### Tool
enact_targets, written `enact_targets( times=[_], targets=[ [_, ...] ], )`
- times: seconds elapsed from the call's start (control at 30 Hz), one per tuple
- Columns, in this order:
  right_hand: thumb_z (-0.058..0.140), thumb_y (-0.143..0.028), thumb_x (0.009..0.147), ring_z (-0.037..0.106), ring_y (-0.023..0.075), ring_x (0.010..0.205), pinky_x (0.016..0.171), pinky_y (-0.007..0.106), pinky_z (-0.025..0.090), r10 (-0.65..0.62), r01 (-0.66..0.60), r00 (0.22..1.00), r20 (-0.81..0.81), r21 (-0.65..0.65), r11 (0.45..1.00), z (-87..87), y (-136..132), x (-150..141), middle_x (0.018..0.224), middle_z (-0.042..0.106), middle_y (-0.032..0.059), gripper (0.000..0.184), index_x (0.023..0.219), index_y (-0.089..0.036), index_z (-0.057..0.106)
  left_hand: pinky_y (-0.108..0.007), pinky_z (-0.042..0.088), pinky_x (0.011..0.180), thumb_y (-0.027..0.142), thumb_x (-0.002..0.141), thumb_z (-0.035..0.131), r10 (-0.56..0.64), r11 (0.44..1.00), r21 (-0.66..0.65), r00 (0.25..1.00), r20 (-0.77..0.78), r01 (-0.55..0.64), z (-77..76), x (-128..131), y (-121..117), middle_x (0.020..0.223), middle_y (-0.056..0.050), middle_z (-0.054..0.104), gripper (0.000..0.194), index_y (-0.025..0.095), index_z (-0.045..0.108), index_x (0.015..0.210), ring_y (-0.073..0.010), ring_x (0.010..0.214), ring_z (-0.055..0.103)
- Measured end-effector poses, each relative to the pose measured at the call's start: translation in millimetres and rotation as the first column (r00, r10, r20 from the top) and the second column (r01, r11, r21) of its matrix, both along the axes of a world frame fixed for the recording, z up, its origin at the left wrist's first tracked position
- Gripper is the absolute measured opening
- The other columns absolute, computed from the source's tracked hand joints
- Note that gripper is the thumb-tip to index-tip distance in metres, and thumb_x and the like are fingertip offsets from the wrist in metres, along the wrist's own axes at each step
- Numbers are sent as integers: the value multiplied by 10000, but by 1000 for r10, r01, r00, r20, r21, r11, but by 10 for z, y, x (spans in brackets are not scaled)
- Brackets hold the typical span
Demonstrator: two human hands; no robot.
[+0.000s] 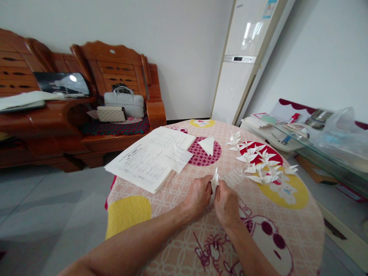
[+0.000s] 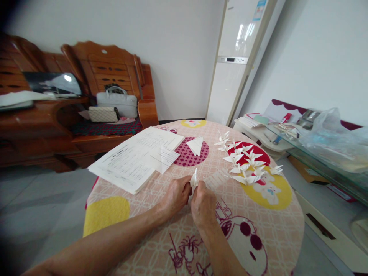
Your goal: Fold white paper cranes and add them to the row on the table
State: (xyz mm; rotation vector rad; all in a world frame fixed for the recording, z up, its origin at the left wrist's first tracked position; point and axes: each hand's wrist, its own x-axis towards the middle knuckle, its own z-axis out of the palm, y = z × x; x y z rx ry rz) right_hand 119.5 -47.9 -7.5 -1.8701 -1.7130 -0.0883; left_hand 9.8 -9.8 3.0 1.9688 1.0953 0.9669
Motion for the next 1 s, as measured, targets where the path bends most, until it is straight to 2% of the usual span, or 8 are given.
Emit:
enact_targets(
  times=[0.1,0.27,0.53,0.77,1.0],
  targets=[
    [411,-71,858,523,154,468,502,262,230,-45,48,998,43,-51,998,18,-4,-16,546,603,64,218,770,-123,603,-200,325,498,76,811,378,3,1000,-2,1000,-12,-3,-2,4,-1,538,10,553,234,152,582,722,-106,490,503],
    [411,-71,861,521,147,487,507,253,242,-32,32,999,-15,-20,999,38,-14,-29,540,588,44,218,766,-134,598,-200,320,515,103,839,379,-1,1000,-18,999,37,1,-11,22,-13,574,8,566,242,145,590,727,-101,521,507],
    [452,-121,877,506,141,466,498,256,234,-78,80,996,46,-38,996,29,-13,-39,522,571,31,174,765,-143,583,-210,315,528,85,815,396,27,1000,-12,1000,11,-27,4,24,-11,590,0,583,253,137,641,780,-113,544,521],
    [354,-116,852,506,153,457,498,272,229,0,3,996,-91,34,999,21,-17,-14,522,593,59,261,741,-149,588,-195,328,524,91,826,390,1,999,-47,998,67,2,22,27,-31,588,12,575,265,132,652,814,-100,536,506],
    [348,-144,826,479,150,452,501,276,237,39,-32,979,-200,38,999,46,-1,-2,496,568,50,275,667,-168,571,-183,334,507,118,829,393,11,996,-90,993,115,0,-25,44,-21,584,22,558,254,132,639,768,-91,522,486]
  ],
)
